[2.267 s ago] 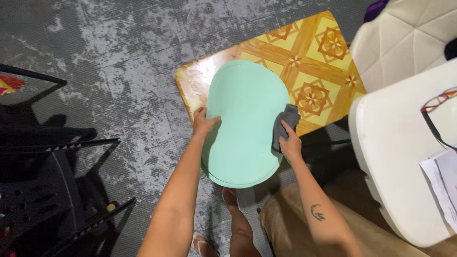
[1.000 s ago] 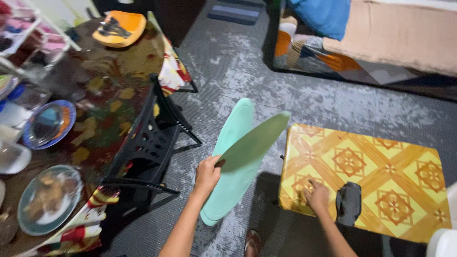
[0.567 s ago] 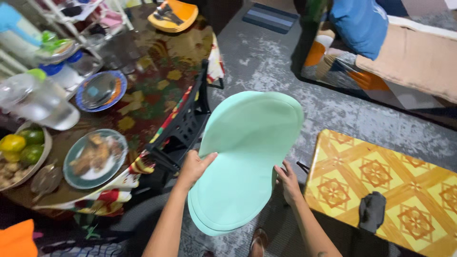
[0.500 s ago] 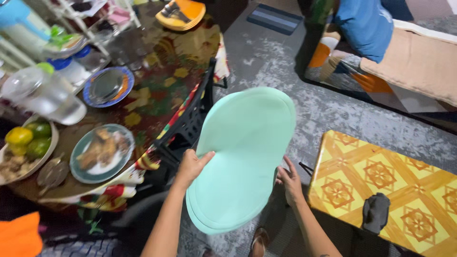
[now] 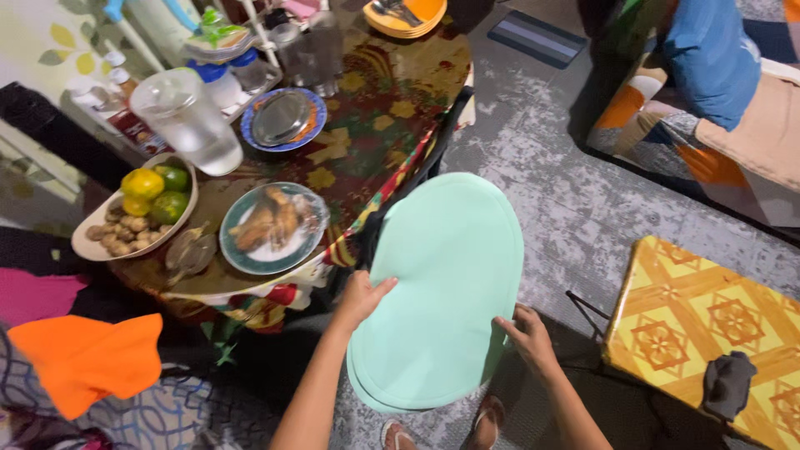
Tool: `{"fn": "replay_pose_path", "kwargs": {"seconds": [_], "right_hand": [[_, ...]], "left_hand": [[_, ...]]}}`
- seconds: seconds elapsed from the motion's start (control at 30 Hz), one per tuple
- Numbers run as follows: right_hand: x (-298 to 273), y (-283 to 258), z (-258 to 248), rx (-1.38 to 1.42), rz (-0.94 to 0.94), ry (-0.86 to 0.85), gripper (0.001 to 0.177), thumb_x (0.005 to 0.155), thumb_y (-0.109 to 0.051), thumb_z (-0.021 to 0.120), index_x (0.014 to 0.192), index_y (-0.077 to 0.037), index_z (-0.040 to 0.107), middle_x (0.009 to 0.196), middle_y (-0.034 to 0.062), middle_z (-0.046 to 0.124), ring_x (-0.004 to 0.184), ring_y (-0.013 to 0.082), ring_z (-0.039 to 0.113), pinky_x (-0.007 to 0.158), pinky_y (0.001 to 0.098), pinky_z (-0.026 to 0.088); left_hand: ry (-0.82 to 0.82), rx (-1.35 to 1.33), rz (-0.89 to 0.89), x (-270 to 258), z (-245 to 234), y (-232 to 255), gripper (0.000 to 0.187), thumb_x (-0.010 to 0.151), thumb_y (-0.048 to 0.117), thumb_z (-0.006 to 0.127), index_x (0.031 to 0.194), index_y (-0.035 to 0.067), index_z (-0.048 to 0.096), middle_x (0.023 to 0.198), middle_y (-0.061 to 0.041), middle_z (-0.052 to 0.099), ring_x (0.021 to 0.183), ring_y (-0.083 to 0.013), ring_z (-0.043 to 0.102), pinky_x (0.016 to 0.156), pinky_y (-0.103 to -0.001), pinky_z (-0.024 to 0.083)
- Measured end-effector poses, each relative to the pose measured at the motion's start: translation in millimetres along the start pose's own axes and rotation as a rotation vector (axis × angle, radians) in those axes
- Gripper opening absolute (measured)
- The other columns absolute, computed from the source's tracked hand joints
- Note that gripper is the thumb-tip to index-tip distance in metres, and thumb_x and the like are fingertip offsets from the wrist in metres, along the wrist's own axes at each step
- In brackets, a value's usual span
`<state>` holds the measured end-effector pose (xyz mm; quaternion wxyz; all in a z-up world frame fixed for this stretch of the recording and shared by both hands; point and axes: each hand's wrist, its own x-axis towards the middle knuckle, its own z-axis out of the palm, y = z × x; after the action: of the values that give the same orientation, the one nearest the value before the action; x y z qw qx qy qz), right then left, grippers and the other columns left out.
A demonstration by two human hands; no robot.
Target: The person retrieves light green trays from a shelf, wipes them with a cloth, and places them on a table. They then arrange plates, a pitcher, and cutlery on the trays to set the table.
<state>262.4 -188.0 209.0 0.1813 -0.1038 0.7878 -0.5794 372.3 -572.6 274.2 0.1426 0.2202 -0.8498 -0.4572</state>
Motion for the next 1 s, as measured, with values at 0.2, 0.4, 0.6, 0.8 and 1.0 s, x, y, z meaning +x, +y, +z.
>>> {"fn": "replay_pose_path", "kwargs": {"seconds": [0.2,0.4,0.6,0.8,1.0], "right_hand": [[-17.6,-18.0,19.7,0.187,0.212,-0.099,0.037,0.091,-0.019,0.073,0.123,-0.001,0.072,0.104,0.0087,0.077,0.089,0.0166,0.068,0.078,0.0335,0.054],[-17.8,-38.2,26.7,0.357,0.254,-0.089,0.036,0.091,-0.013,0.071,0.126,-0.001,0.070,0.112,0.0113,0.076,0.099,0.0189,0.070,0.086,0.0352,0.056],[-4.9,-81.4,23.3,0.371,0.345,0.001,0.038,0.095,-0.012,0.066,0.133,-0.004,0.065,0.120,0.0168,0.071,0.104,0.0217,0.069,0.086,0.0376,0.058],[44.9,-125.4,40.9,0.522,0.207,0.009,0.041,0.094,-0.008,0.065,0.134,0.002,0.062,0.122,0.0147,0.072,0.105,0.0230,0.070,0.089,0.0350,0.059],[107.7,-128.8,46.4,0.606,0.161,0.008,0.035,0.096,-0.005,0.062,0.131,0.000,0.063,0.113,0.0082,0.071,0.094,0.0177,0.069,0.080,0.0338,0.058]], "left_hand": [[-0.139,0.043,-0.062,-13.9,-38.8,-3.4,0.059,0.080,0.044,0.082,0.063,-0.008,0.060,0.051,-0.021,0.052,0.044,-0.0208,0.050,0.049,-0.045,0.042],[-0.184,-0.073,-0.021,-19.0,-76.1,-5.9,0.060,0.086,0.051,0.074,0.084,-0.009,0.071,0.067,-0.020,0.068,0.062,-0.0239,0.066,0.061,-0.043,0.051],[-0.121,-0.393,-0.219,-20.3,-99.0,-39.3,0.076,0.097,0.067,0.046,0.125,-0.002,0.064,0.122,-0.018,0.071,0.118,-0.0267,0.064,0.099,-0.036,0.047],[-0.248,-0.357,-0.177,-4.1,-120.1,-64.6,0.059,0.097,0.049,0.050,0.116,-0.002,0.073,0.115,-0.014,0.075,0.113,-0.0234,0.067,0.099,-0.034,0.047],[-0.458,-0.223,-0.312,-1.9,-155.6,-31.0,0.036,0.080,0.028,0.067,0.102,0.004,0.082,0.101,-0.005,0.081,0.093,-0.0137,0.070,0.085,-0.030,0.052]]}}
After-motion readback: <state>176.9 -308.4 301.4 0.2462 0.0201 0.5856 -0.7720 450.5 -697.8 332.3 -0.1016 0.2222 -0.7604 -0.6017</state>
